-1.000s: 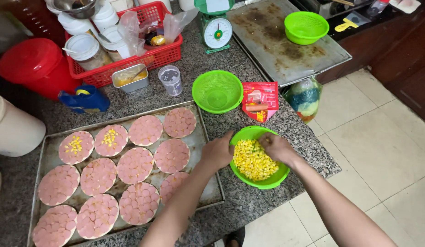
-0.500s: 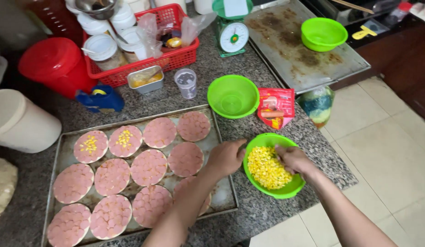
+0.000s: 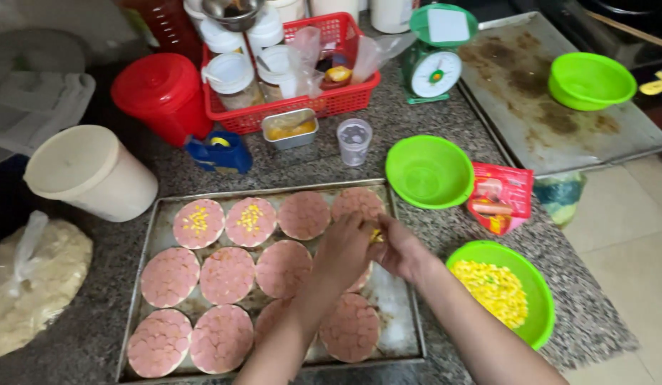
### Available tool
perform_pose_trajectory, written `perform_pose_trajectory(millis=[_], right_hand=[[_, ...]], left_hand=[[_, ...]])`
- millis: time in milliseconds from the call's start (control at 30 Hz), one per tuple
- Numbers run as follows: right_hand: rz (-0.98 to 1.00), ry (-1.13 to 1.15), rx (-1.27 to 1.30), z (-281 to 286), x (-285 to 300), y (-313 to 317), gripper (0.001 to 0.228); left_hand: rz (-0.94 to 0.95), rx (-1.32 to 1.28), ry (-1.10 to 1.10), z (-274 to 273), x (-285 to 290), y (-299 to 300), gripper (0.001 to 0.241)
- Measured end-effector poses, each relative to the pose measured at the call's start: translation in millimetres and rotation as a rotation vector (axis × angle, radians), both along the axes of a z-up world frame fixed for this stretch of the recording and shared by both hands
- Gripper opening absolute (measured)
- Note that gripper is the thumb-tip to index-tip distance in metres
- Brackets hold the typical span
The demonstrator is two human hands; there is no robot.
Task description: Applying filling from a piping bag and then sprinkling corn kernels onto round pastry bases.
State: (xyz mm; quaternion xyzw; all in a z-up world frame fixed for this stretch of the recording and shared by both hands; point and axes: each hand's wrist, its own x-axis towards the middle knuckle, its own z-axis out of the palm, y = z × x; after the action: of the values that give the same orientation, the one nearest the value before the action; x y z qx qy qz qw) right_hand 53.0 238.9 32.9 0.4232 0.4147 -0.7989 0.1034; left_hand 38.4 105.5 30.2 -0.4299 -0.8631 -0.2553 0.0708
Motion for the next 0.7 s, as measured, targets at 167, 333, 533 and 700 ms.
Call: perform_pose_trajectory(millis=[167, 333, 533, 700], right_hand=[[0.233, 0.011, -0.072, -23, -46, -43, 0.019], [0.306, 0.001, 0.036, -62, -89, -68, 0.018], [0.495, 0.023, 0.49, -136, -124, -68, 0.039], [0.872, -0.087, 1.005, -149, -134, -60, 0.039]], left_hand=[[0.08, -0.124, -0.261, -35, -48, -53, 0.026], [0.146, 0.08, -0.476, -43, -86, -82, 0.027], [0.177, 0.18, -0.485, -75, -119, -103, 0.019], [0.212, 0.078, -0.526, -89, -132, -103, 0.018]])
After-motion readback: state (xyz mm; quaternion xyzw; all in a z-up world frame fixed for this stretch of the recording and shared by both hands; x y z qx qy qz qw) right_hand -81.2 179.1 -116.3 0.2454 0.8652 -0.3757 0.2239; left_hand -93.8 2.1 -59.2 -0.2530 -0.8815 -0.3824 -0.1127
